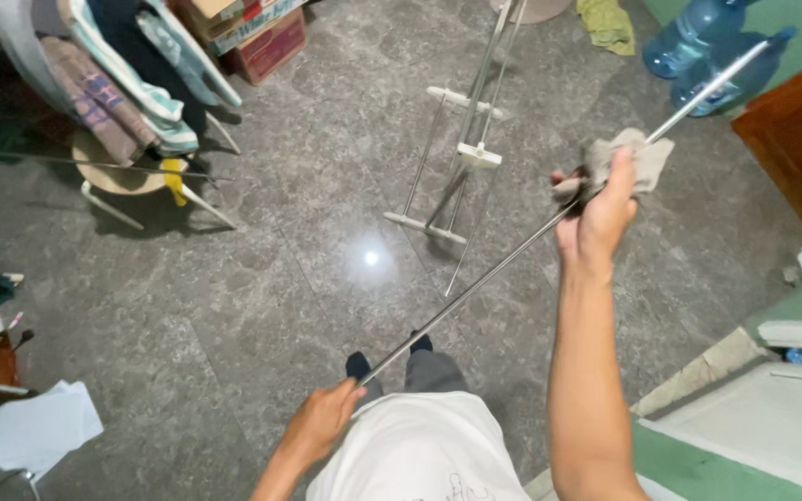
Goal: The person assembles a metal drying rack by inserting rods into white plastic connectors and tightening them with a screwdriver. They then wipe the metal rods and plastic parts with a cloth. The rack remains on the floor at the end of the clip.
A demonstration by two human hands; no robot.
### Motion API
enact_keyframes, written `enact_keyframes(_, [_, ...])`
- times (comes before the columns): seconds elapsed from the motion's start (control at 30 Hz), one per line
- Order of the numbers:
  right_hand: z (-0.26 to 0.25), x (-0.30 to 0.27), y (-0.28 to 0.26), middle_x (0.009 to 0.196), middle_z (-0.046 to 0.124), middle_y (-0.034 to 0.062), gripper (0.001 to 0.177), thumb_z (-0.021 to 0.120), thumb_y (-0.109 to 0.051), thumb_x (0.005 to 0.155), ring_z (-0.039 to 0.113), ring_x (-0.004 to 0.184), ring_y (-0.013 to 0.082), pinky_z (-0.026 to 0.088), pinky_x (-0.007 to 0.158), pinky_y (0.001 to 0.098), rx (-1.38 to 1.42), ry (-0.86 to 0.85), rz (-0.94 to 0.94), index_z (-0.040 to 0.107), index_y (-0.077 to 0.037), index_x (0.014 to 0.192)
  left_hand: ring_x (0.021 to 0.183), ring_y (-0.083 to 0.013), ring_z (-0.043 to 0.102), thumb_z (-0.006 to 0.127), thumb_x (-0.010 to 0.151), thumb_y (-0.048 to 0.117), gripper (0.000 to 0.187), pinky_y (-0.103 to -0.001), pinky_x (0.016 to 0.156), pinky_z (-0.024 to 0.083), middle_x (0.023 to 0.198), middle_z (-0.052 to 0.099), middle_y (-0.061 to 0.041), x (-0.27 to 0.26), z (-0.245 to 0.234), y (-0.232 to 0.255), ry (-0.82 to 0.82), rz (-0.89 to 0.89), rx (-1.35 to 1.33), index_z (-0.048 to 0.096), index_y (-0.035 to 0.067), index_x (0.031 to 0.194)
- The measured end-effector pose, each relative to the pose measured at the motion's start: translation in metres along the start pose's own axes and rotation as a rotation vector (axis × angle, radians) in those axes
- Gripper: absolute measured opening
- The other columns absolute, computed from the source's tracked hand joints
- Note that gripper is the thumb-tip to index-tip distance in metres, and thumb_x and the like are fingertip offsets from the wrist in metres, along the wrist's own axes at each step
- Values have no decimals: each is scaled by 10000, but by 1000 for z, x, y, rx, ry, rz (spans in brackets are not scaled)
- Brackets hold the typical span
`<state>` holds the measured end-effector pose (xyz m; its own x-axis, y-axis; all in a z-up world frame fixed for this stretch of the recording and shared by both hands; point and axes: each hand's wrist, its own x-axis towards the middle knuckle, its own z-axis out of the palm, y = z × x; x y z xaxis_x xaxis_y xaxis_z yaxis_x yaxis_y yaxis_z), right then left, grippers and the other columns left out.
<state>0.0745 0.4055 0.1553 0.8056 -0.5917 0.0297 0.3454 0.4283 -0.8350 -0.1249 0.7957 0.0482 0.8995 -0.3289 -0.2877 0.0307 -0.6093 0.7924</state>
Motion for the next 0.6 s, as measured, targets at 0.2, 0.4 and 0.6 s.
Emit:
enact_keyframes(0.2, [22,-89,64,947,674,113,350,564,-358,1043,688,670,195,554,552,352,-114,21,107,635,-33,1151,740,-502,637,564,1003,368,328,-551,598,471,719,653,-267,36,13,2,34,-3,39,631,58,916])
enact_keyframes(0.4, [29,-77,43,945,636,45,106,606,-156,1042,647,784,137,585,716,313,4,-66,-65,575,-89,1119,678,-458,684,553,943,342,291,-508,525,500,747,685,-232,9,21,-27,86,-19,-136,674,79,974])
enact_keyframes(0.6, [12,3,-24,864,613,87,319,587,-341,1070,609,598,150,614,642,376,-1,20,-86,623,-24,1069,843,-464,669,563,986,397,335,-526,677,515,849,704,-222,-3,10,-32,-121,-73,99,633,79,1062])
